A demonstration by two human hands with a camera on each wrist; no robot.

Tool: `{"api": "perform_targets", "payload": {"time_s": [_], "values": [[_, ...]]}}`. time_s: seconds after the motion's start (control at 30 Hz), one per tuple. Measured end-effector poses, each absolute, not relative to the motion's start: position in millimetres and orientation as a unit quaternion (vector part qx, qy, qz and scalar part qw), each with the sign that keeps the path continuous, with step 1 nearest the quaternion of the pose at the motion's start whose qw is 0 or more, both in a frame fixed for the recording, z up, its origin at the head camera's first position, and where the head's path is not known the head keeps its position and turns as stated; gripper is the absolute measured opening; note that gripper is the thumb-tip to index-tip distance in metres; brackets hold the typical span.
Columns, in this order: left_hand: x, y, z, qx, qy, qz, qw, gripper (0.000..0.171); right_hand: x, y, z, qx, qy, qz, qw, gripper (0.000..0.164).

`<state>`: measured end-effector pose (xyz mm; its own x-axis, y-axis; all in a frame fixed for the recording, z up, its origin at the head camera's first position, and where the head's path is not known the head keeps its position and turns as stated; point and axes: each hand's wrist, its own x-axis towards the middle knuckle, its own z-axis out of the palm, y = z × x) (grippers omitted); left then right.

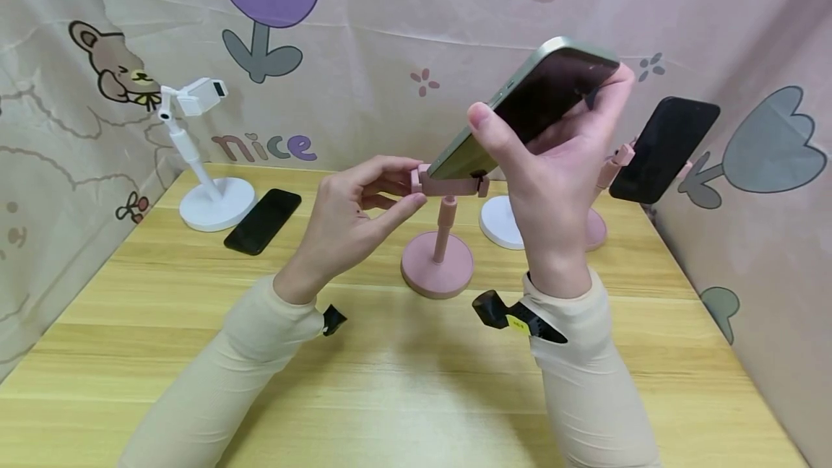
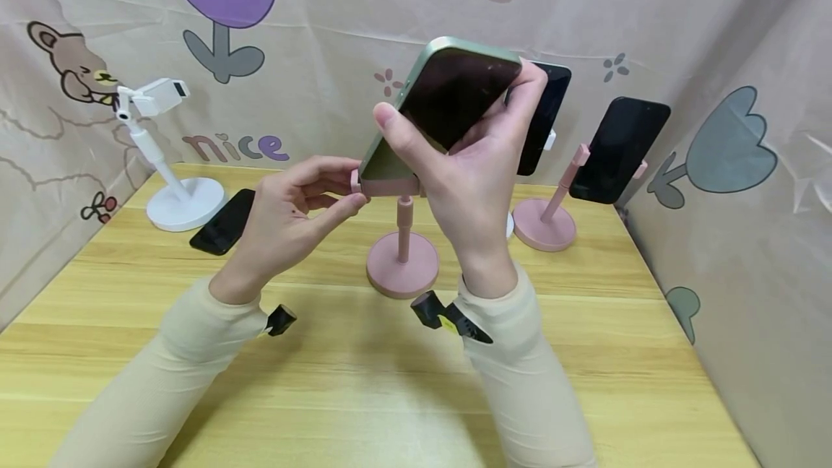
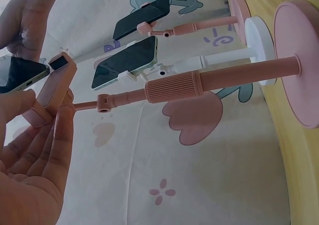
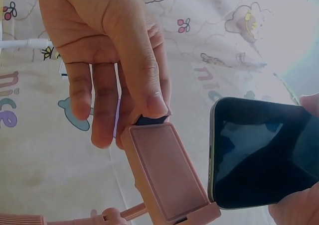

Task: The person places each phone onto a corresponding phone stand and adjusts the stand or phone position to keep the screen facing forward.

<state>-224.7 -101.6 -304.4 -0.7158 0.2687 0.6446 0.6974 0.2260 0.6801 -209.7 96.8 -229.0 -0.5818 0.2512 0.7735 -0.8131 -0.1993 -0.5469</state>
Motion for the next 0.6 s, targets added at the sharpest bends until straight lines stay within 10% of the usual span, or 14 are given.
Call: {"api": "perform_targets", "payload": {"time_s": [0.6], "values": [[-228, -99, -306, -0.320, -0.737, -0.555, 0.214, 0.034, -211, 85, -224, 0.290, -0.539, 0.691, 0.383, 0.068]]}}
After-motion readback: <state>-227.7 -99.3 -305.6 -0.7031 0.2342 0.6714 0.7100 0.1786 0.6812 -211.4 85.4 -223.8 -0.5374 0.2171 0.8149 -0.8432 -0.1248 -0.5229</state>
